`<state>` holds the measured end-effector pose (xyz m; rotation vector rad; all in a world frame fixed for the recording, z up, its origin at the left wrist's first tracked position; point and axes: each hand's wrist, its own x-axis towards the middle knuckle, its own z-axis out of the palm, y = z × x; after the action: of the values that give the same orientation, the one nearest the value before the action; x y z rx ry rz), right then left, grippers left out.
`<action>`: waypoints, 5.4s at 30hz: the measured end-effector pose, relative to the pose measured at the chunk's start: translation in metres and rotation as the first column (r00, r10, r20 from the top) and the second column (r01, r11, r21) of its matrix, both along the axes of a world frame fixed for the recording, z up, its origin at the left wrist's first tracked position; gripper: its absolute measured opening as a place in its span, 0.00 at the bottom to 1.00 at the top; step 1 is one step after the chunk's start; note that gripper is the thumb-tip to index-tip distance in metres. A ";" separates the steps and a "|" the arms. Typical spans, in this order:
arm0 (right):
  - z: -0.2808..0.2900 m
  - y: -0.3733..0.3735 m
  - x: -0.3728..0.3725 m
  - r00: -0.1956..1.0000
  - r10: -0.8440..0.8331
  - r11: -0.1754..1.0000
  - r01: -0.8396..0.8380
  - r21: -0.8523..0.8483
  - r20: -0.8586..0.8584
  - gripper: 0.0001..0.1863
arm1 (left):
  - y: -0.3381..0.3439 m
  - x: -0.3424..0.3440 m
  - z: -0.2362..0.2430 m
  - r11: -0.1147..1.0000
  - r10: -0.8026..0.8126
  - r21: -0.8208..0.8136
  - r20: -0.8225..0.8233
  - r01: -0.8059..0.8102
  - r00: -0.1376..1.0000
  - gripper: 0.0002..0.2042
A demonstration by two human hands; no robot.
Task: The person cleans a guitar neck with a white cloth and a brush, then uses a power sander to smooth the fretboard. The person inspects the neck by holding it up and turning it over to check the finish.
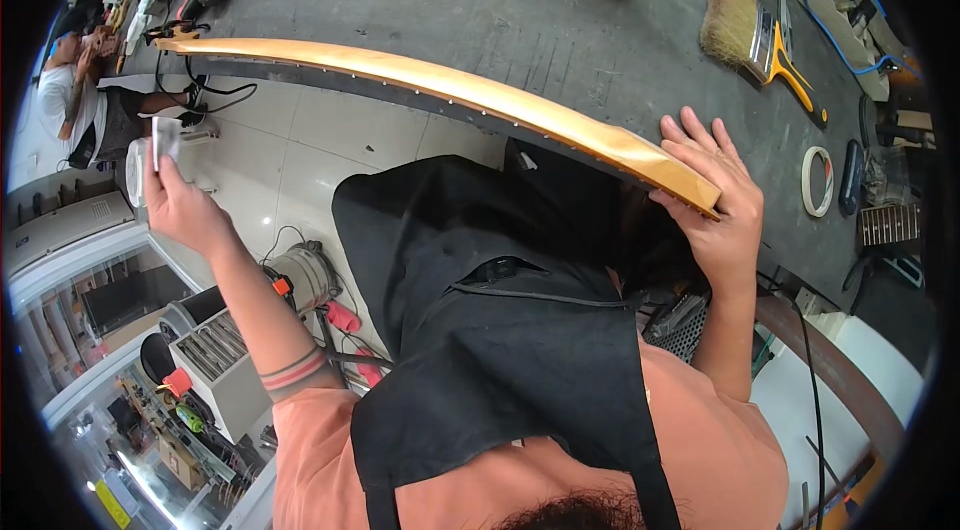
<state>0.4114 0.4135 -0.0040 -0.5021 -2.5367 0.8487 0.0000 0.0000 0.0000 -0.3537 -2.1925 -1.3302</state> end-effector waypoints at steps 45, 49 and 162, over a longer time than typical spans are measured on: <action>0.004 0.042 0.019 0.984 0.179 0.837 -0.163 -0.522 -0.020 0.41 | -0.032 -0.044 -0.072 0.153 -0.795 0.988 0.106 0.028 0.597 0.23; 0.002 0.043 0.022 0.987 0.162 0.822 -0.146 -0.551 -0.020 0.45 | -0.026 -0.044 -0.072 0.088 -0.851 0.996 0.062 0.025 0.521 0.22; -0.008 0.032 0.012 0.972 0.149 0.943 -0.195 -0.271 -0.183 0.30 | 0.035 -0.008 -0.034 0.308 -0.692 0.946 0.149 0.102 0.707 0.19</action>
<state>0.4238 0.4455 -0.0120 -0.2845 -2.3452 1.2812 -0.0084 0.0354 -0.0336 -0.1020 -1.3247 -3.0247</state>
